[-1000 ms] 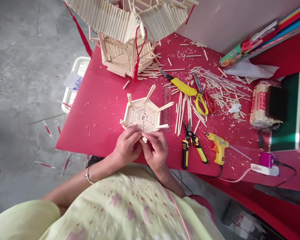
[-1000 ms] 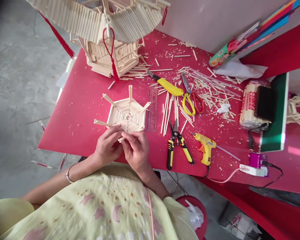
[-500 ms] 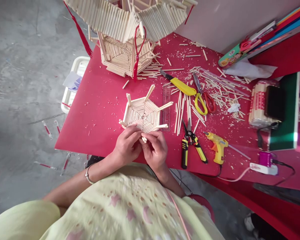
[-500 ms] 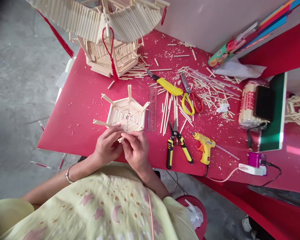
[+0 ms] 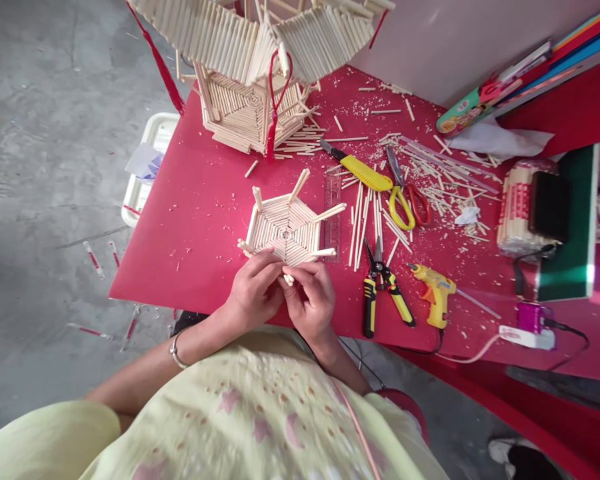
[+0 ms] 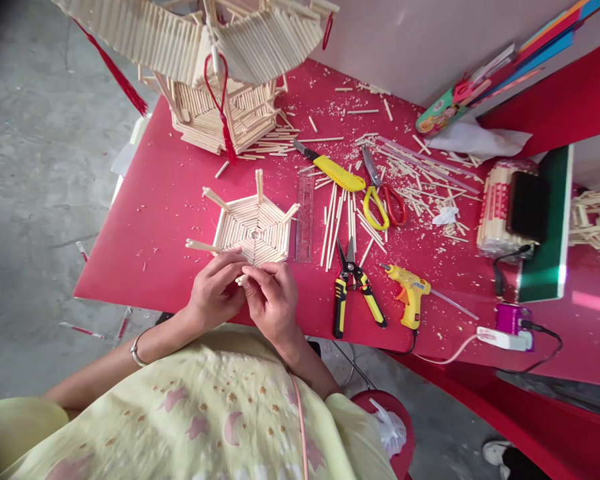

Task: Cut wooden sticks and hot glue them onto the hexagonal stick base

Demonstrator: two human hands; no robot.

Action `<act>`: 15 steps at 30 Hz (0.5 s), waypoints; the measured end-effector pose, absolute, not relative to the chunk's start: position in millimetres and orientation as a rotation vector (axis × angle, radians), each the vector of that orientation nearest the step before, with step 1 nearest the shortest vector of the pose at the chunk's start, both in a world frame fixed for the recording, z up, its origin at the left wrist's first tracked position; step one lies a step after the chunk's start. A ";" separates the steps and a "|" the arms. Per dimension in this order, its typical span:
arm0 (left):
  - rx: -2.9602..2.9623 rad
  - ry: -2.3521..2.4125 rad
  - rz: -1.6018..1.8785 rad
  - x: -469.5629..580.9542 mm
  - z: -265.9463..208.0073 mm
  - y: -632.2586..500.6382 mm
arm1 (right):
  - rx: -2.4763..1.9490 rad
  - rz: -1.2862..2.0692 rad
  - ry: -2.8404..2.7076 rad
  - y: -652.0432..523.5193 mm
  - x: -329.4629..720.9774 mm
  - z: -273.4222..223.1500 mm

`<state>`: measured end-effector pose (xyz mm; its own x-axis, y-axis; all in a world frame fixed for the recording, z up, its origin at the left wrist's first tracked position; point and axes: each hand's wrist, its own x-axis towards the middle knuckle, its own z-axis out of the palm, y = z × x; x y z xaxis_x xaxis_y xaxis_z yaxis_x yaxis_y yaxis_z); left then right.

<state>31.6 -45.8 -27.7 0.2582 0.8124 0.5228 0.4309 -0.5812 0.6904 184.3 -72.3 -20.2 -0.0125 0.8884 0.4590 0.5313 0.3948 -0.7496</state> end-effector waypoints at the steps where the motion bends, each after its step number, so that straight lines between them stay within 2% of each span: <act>1: 2.124 1.130 1.259 31.6 -27.9 -45.9 | -1.267 0.460 -1.677 -72.4 184.4 -20.5; 15: 2.118 1.120 1.269 32.4 -26.4 -45.4 | -1.260 0.462 -1.677 -72.9 185.0 -19.4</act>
